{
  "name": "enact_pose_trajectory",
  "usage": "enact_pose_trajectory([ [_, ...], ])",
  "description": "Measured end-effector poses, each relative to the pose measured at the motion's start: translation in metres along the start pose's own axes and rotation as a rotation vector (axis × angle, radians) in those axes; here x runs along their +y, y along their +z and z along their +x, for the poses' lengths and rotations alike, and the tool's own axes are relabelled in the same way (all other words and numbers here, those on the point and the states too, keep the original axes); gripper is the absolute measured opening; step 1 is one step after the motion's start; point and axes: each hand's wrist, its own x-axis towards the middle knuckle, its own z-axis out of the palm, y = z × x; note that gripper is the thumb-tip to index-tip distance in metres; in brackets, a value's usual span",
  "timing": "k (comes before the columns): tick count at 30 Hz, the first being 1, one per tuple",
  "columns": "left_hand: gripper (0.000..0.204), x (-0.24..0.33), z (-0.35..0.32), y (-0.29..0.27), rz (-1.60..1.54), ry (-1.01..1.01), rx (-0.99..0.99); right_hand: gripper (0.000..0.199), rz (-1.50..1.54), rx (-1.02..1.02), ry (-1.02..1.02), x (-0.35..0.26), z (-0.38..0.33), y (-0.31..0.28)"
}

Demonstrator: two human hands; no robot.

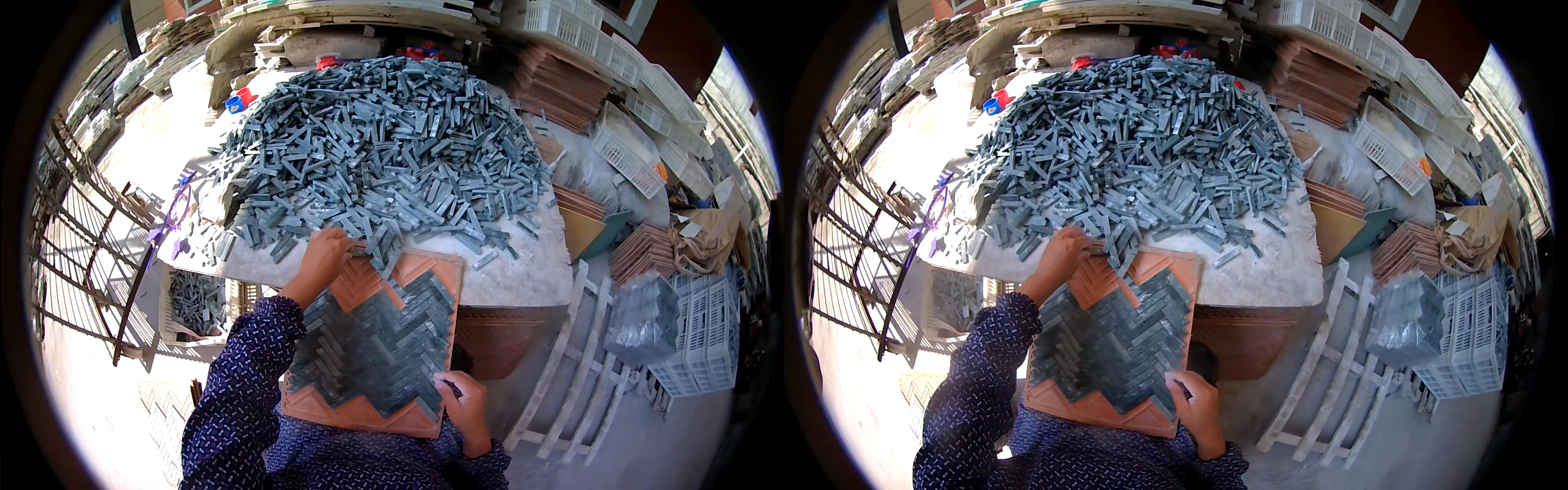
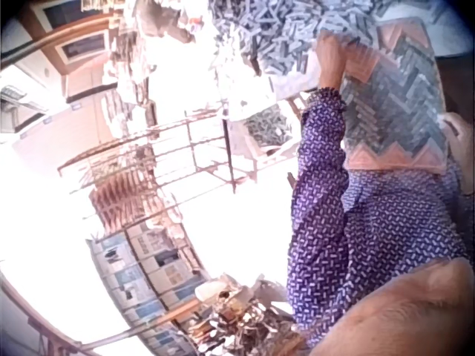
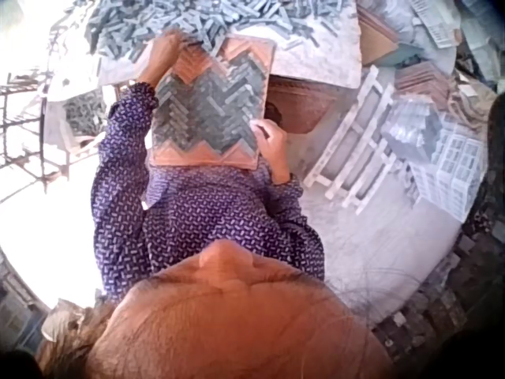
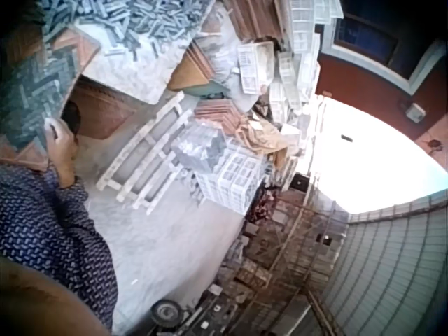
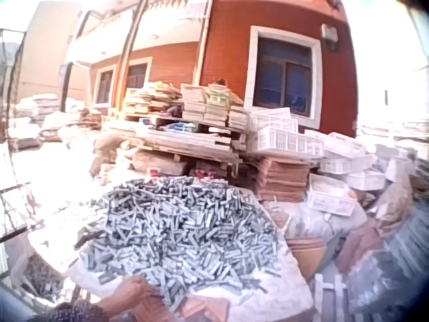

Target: The person arranges small rectangular tiles by hand onto a square board to form a herringbone pattern. The person picks tiles from a large pile and places them one by one into the grooves of the board, completing the pattern and then flipping the board to reveal the finished side.

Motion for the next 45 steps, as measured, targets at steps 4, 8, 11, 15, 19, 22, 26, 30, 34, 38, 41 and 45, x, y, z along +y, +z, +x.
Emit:
enact_pose_trajectory([
  [4,0.015,-0.004,0.006,-0.009,0.006,0.056,-0.017,0.012,0.024,0.044,0.003,0.006,-0.004,-0.005],
  [8,0.012,-0.002,-0.008,-0.026,0.003,0.018,0.02,0.012,0.014,0.056,-0.016,0.013,-0.005,-0.006],
  [11,0.013,0.004,-0.027,-0.025,-0.086,-0.104,-0.012,0.012,0.023,0.023,-0.002,0.009,-0.003,-0.003],
  [15,0.015,0.041,-0.041,-0.023,-0.285,-0.042,-0.026,0.013,0.022,-0.02,0.003,0.004,-0.001,0.004],
  [19,0.018,0.075,-0.05,-0.012,-0.44,0.014,-0.025,0.013,0.039,-0.011,-0.016,0.001,-0.001,0.004],
  [22,0.022,0.096,-0.056,-0.008,-0.56,-0.099,-0.065,0.013,0.004,-0.034,0.022,-0.006,0.002,0.002],
  [26,0.026,0.118,-0.081,-0.006,-0.612,-0.132,-0.038,0.013,0.015,-0.036,-0.067,-0.02,0.03,0.008],
  [30,0.033,0.123,-0.118,0.001,-0.493,0.002,0.015,0.012,-0.051,-0.012,-0.18,-0.022,0.085,0.029],
  [34,0.037,0.123,-0.14,-0.011,-0.51,-0.051,0.06,0.021,-0.22,-0.033,-0.209,-0.01,0.144,0.063],
  [38,0.037,0.114,-0.167,-0.025,-0.561,-0.15,0.037,0.037,-0.533,-0.02,-0.165,-0.013,0.179,0.094],
  [41,0.033,0.106,-0.186,-0.03,-0.584,-0.202,0.061,0.04,-0.384,0.017,0.005,-0.012,0.183,0.099],
  [45,0.028,0.099,-0.197,-0.042,-0.597,-0.286,0.088,0.032,-0.258,-0.056,0.024,-0.02,0.144,0.068],
])
